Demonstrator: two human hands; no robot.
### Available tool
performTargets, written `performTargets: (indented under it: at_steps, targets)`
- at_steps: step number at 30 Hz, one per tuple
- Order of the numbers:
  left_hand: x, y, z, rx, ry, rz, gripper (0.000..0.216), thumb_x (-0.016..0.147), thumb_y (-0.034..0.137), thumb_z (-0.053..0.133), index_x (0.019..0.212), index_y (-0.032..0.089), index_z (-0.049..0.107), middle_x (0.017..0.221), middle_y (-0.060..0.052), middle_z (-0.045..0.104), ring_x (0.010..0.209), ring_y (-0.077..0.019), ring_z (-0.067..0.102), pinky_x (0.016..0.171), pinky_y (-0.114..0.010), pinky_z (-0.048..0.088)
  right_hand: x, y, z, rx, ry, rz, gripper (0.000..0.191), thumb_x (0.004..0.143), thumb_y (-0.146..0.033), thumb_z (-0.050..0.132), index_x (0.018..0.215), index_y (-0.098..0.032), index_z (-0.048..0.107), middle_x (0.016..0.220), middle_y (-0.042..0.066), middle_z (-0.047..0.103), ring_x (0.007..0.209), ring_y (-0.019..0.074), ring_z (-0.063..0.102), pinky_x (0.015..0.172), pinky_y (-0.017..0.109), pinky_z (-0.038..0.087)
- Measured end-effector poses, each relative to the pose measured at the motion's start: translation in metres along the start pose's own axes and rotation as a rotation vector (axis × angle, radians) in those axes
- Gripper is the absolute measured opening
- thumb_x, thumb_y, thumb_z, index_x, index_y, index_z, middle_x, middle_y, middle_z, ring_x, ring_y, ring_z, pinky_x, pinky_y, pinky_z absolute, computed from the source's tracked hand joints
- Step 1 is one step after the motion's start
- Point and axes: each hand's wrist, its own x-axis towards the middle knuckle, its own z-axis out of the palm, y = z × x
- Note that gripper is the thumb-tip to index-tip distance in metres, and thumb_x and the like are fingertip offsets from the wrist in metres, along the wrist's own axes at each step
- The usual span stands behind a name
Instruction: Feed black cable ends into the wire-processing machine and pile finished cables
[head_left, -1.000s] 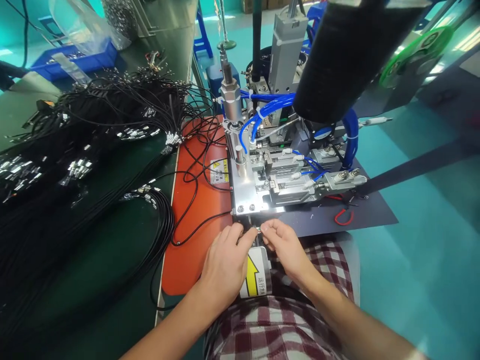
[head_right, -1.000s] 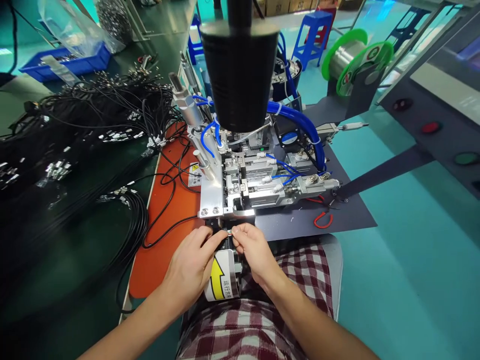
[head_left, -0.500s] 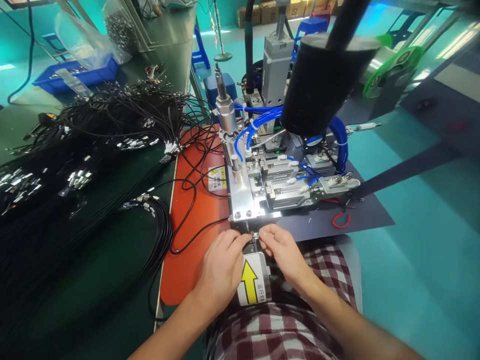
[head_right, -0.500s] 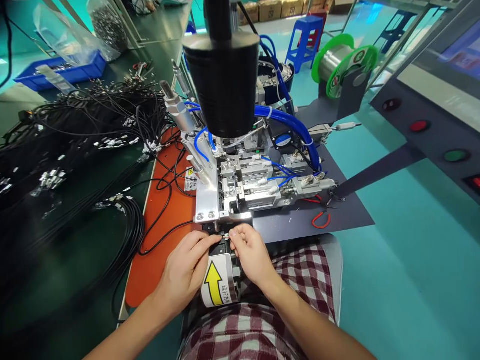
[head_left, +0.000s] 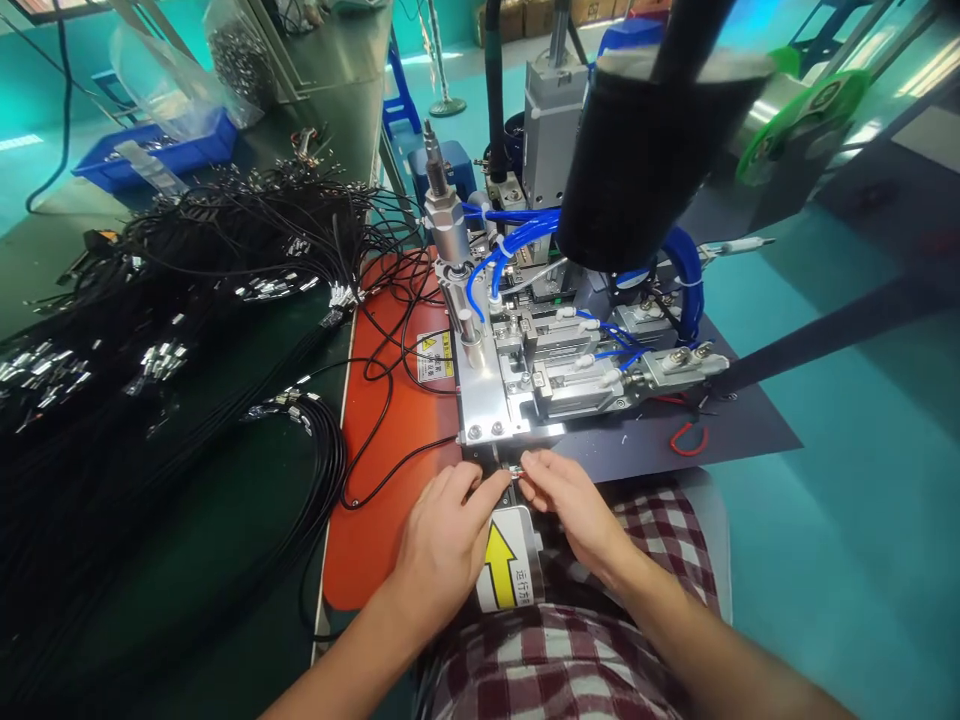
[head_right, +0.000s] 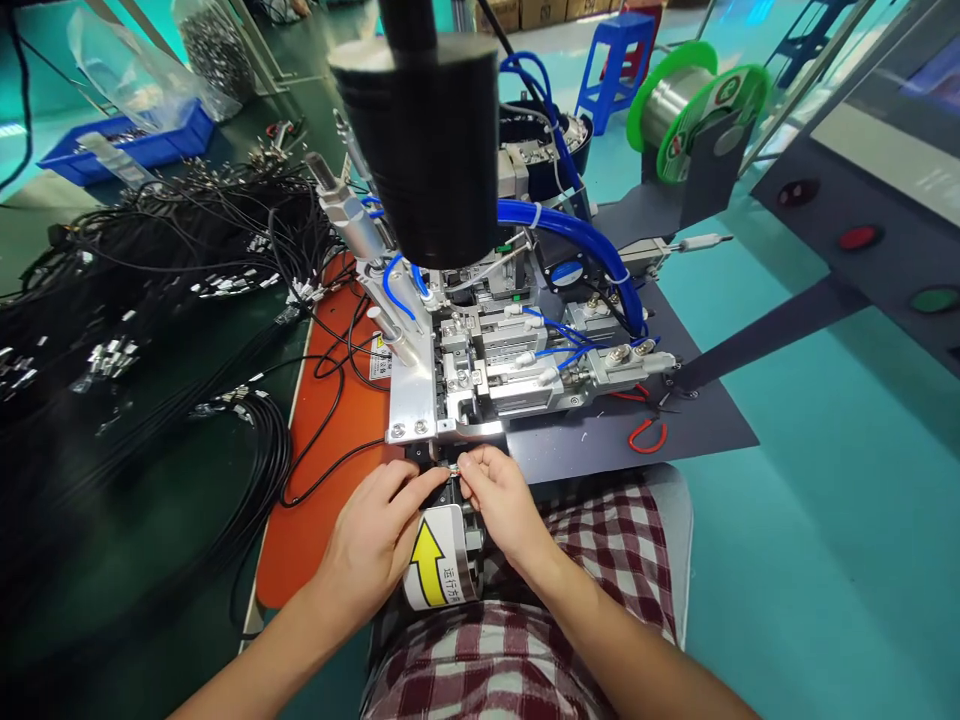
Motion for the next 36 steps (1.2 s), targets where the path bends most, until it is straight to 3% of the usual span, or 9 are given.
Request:
performTargets:
  at_steps: [3, 7, 11, 15, 18, 24, 30, 36]
  targets:
    - [0.002, 0.002, 0.002, 0.018, -0.042, -0.035, 0.038, 0.089, 0.011, 0.036, 0.12, 0.017, 0.057, 0.091, -0.008, 0.055, 0.08, -0.0211, 0.051, 0.069, -0.033, 0.047, 0.001, 0.006, -0.001, 0.009, 0.016, 0.0, 0.043, 0.07, -0.059, 0.066, 0.061, -0.021, 0.046, 0.054, -0.007, 0.041, 0.05, 0.0107, 0.029, 0.05, 0.026, 0.023]
    - [-0.004, 0.012, -0.012, 0.01, -0.034, -0.077, 0.04, 0.089, 0.013, 0.033, 0.122, 0.02, 0.055, 0.094, -0.008, 0.057, 0.084, -0.0216, 0.054, 0.073, -0.034, 0.049, 0.003, 0.007, -0.007, -0.007, -0.044, 0.022, 0.042, 0.072, -0.055, 0.067, 0.059, -0.02, 0.046, 0.053, -0.006, 0.042, 0.049, 0.01, 0.029, 0.05, 0.026, 0.022]
    - [-0.045, 0.024, -0.019, 0.068, 0.087, -0.19, 0.054, 0.09, 0.013, 0.029, 0.142, 0.026, 0.033, 0.113, -0.01, 0.055, 0.1, -0.0242, 0.054, 0.083, -0.038, 0.05, 0.005, 0.006, -0.011, -0.04, -0.081, 0.005, 0.041, 0.072, -0.053, 0.068, 0.061, -0.019, 0.049, 0.056, -0.006, 0.043, 0.05, 0.0094, 0.03, 0.052, 0.026, 0.024]
    - [-0.091, 0.031, 0.001, 0.231, 0.128, -0.422, 0.063, 0.091, 0.021, 0.036, 0.149, 0.031, 0.011, 0.127, -0.013, 0.047, 0.112, -0.0305, 0.049, 0.082, -0.044, 0.051, 0.004, 0.007, -0.01, -0.049, -0.074, -0.004, 0.042, 0.07, -0.056, 0.069, 0.062, -0.019, 0.049, 0.056, -0.006, 0.043, 0.05, 0.0096, 0.03, 0.053, 0.026, 0.025]
    - [-0.1, 0.033, 0.011, 0.288, 0.186, -0.502, 0.065, 0.093, 0.025, 0.037, 0.149, 0.032, 0.004, 0.126, -0.014, 0.047, 0.113, -0.0321, 0.048, 0.083, -0.049, 0.05, 0.002, 0.005, -0.008, -0.054, -0.068, 0.009, 0.045, 0.066, -0.059, 0.07, 0.062, -0.019, 0.049, 0.055, -0.006, 0.044, 0.05, 0.0094, 0.031, 0.053, 0.026, 0.026]
    - [-0.096, 0.021, 0.003, 0.237, 0.134, -0.473, 0.058, 0.093, 0.027, 0.041, 0.147, 0.027, 0.02, 0.124, -0.013, 0.047, 0.114, -0.0291, 0.049, 0.087, -0.046, 0.05, 0.0, 0.0, -0.005, -0.076, -0.059, 0.014, 0.049, 0.062, -0.063, 0.07, 0.06, -0.02, 0.047, 0.052, -0.007, 0.041, 0.048, 0.0094, 0.029, 0.052, 0.026, 0.025]
    - [-0.089, 0.013, 0.002, 0.276, 0.164, -0.498, 0.051, 0.093, 0.028, 0.04, 0.143, 0.021, 0.032, 0.122, -0.015, 0.047, 0.112, -0.0302, 0.049, 0.089, -0.052, 0.049, 0.0, -0.002, -0.004, -0.085, -0.065, 0.014, 0.049, 0.06, -0.064, 0.07, 0.06, -0.02, 0.048, 0.053, -0.006, 0.042, 0.049, 0.01, 0.03, 0.053, 0.027, 0.025]
    - [-0.078, 0.013, -0.004, 0.26, 0.166, -0.49, 0.045, 0.095, 0.028, 0.034, 0.139, 0.02, 0.04, 0.123, -0.015, 0.046, 0.113, -0.0304, 0.048, 0.083, -0.049, 0.053, -0.001, -0.004, -0.005, -0.091, -0.061, 0.013, 0.047, 0.064, -0.062, 0.069, 0.059, -0.02, 0.048, 0.055, -0.006, 0.042, 0.05, 0.0104, 0.031, 0.053, 0.027, 0.026]
